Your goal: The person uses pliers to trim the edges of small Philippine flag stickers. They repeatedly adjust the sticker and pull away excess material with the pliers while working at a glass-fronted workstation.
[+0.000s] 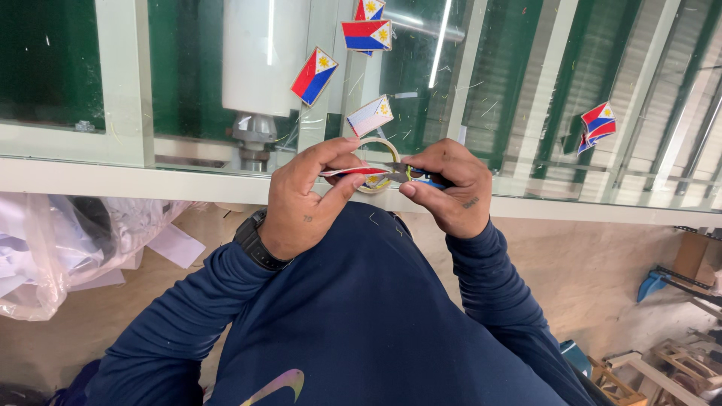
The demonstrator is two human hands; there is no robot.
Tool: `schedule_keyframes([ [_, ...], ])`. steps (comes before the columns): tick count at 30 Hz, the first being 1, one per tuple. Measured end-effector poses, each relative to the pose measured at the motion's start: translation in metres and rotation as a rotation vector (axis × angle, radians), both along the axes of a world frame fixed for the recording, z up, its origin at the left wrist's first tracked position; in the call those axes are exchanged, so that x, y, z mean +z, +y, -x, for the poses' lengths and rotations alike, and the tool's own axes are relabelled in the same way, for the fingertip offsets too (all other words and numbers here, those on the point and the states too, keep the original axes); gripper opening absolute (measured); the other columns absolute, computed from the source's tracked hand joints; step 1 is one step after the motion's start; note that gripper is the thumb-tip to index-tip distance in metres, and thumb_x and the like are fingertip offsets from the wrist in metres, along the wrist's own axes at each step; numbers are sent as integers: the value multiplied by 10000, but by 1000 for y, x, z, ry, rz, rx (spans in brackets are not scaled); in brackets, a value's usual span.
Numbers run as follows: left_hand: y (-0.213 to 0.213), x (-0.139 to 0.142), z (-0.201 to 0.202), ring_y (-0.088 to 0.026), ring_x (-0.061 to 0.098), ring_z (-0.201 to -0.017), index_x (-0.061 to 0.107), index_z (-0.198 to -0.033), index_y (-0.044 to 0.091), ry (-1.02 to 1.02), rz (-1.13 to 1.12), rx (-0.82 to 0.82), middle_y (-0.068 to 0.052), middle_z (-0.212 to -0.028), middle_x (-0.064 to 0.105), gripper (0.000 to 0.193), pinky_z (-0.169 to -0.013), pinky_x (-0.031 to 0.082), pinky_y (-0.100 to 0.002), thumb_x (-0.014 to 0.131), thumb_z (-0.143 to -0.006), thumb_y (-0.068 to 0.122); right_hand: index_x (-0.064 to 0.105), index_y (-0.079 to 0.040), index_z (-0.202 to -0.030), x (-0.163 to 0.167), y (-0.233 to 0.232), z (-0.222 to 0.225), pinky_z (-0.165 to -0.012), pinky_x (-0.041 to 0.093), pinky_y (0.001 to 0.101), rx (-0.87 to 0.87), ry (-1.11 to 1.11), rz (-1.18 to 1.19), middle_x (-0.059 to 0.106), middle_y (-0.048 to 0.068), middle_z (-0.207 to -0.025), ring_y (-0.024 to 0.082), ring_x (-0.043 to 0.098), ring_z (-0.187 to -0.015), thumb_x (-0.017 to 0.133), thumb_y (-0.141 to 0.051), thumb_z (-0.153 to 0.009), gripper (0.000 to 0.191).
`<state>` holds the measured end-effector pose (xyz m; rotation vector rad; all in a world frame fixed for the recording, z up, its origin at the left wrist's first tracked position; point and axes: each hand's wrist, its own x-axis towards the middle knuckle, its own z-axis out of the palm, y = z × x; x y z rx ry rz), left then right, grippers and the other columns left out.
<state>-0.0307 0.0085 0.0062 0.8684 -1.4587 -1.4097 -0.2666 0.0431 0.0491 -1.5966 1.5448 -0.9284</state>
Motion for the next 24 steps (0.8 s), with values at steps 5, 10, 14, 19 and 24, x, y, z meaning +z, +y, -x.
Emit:
schedule_keyframes([
  [5,0,0,0,-140,746,-989,571,-1363,39,0,23,-14,-90,-1080,759,423,-883,596,-280,733,-977,-23,780,-10,-1079,-1,0,-2,-699,462,254,6,-8,-10,680,57,-922,120,611,-802,859,-143,-815,305],
  [10,-1,0,-2,-153,753,-1004,565,-1363,45,-18,63,-21,-93,-1078,755,424,-896,596,-286,730,-979,-22,785,-23,-1070,-2,-2,-4,-711,483,251,6,-17,-19,685,51,-929,117,623,-815,857,-143,-837,272],
  [14,-1,1,-1,-154,755,-1007,564,-1362,48,-21,58,-25,-91,-1080,758,428,-897,596,-286,732,-974,-19,779,-21,-1056,-1,-2,-5,-713,482,250,24,-36,-23,683,53,-933,117,621,-816,854,-143,-831,266],
  [19,0,0,1,-145,753,-997,571,-1360,50,-18,42,-31,-81,-1079,764,428,-893,590,-277,739,-971,-16,780,-19,-1054,-1,-2,-4,-710,476,252,28,-32,-26,676,49,-920,116,614,-807,857,-149,-828,272],
  [24,0,1,1,-148,743,-996,582,-1356,55,-53,68,-28,-75,-1079,759,451,-894,579,-278,761,-947,-5,782,-24,-1042,-2,-2,-5,-698,477,252,25,-50,-28,675,50,-914,115,616,-803,858,-144,-830,256],
])
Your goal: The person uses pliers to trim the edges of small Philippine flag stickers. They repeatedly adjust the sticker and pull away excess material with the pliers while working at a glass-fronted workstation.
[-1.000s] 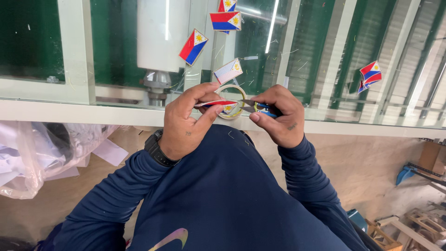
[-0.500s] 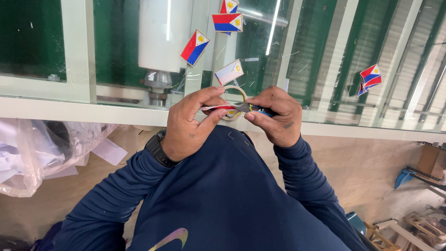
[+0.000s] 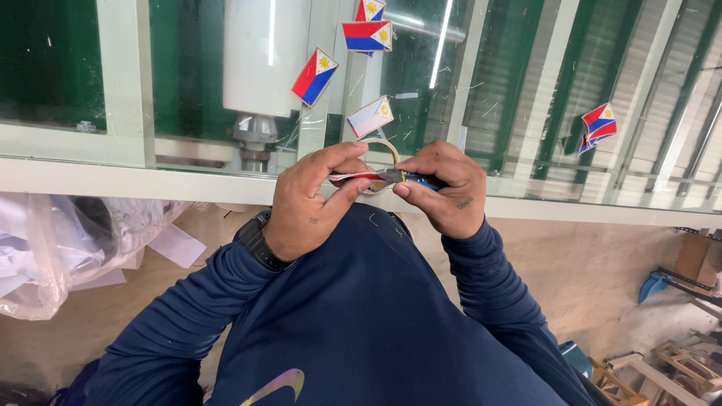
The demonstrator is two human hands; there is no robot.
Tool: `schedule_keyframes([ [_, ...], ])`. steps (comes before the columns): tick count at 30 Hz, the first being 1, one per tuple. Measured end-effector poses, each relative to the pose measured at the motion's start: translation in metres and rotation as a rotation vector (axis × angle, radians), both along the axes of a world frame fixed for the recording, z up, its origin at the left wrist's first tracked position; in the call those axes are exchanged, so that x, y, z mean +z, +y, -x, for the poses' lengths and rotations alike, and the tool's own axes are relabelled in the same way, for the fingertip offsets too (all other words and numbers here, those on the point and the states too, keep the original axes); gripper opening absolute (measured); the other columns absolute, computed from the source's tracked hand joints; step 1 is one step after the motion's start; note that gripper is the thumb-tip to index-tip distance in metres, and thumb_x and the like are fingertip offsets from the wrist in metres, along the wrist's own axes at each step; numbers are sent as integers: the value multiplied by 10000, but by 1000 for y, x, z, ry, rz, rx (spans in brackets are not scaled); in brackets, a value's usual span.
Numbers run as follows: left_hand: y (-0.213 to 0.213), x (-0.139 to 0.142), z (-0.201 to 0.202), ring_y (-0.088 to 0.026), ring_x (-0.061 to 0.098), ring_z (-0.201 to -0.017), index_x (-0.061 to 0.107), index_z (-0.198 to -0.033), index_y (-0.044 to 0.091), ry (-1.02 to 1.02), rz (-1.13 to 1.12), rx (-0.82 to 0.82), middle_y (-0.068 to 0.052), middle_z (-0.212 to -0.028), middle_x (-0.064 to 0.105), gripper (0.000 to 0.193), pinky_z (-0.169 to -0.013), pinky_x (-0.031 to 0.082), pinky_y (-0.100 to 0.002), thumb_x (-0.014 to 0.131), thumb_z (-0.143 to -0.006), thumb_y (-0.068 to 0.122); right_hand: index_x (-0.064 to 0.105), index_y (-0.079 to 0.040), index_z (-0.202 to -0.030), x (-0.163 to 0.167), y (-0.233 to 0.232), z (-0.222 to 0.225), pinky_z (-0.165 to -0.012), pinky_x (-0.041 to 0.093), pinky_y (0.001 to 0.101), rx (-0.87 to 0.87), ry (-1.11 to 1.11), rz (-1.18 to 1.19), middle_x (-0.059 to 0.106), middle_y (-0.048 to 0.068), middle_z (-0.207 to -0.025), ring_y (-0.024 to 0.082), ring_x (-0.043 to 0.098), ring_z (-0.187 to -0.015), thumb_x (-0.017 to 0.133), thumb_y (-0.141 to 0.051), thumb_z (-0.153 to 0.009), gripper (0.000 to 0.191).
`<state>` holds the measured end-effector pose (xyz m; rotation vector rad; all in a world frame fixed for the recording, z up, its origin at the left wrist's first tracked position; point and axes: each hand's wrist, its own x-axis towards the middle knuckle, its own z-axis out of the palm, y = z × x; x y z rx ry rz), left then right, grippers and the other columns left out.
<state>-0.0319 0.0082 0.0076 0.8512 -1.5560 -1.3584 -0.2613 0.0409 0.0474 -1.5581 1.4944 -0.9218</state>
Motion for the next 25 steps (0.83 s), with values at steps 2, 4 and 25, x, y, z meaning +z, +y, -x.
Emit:
schedule_keyframes([
  [2,0,0,0,-145,740,-980,588,-1359,61,-2,-9,0,-69,-1067,756,457,-890,579,-279,764,-942,-4,777,-21,-1041,0,-1,-1,-700,469,256,17,-4,17,670,51,-912,117,606,-805,861,-137,-823,261],
  [4,-1,0,0,-149,735,-974,589,-1362,63,-13,9,4,-69,-1061,754,462,-889,575,-283,767,-941,-5,779,-23,-1043,1,-1,-1,-700,477,257,20,17,22,677,48,-916,115,617,-809,861,-136,-828,256],
  [25,-3,2,2,-166,753,-943,582,-1382,86,-20,-59,-40,-64,-1046,759,497,-852,602,-289,759,-925,4,775,-44,-1061,2,-2,-3,-679,462,254,50,56,50,670,45,-924,121,612,-790,878,-175,-820,293],
])
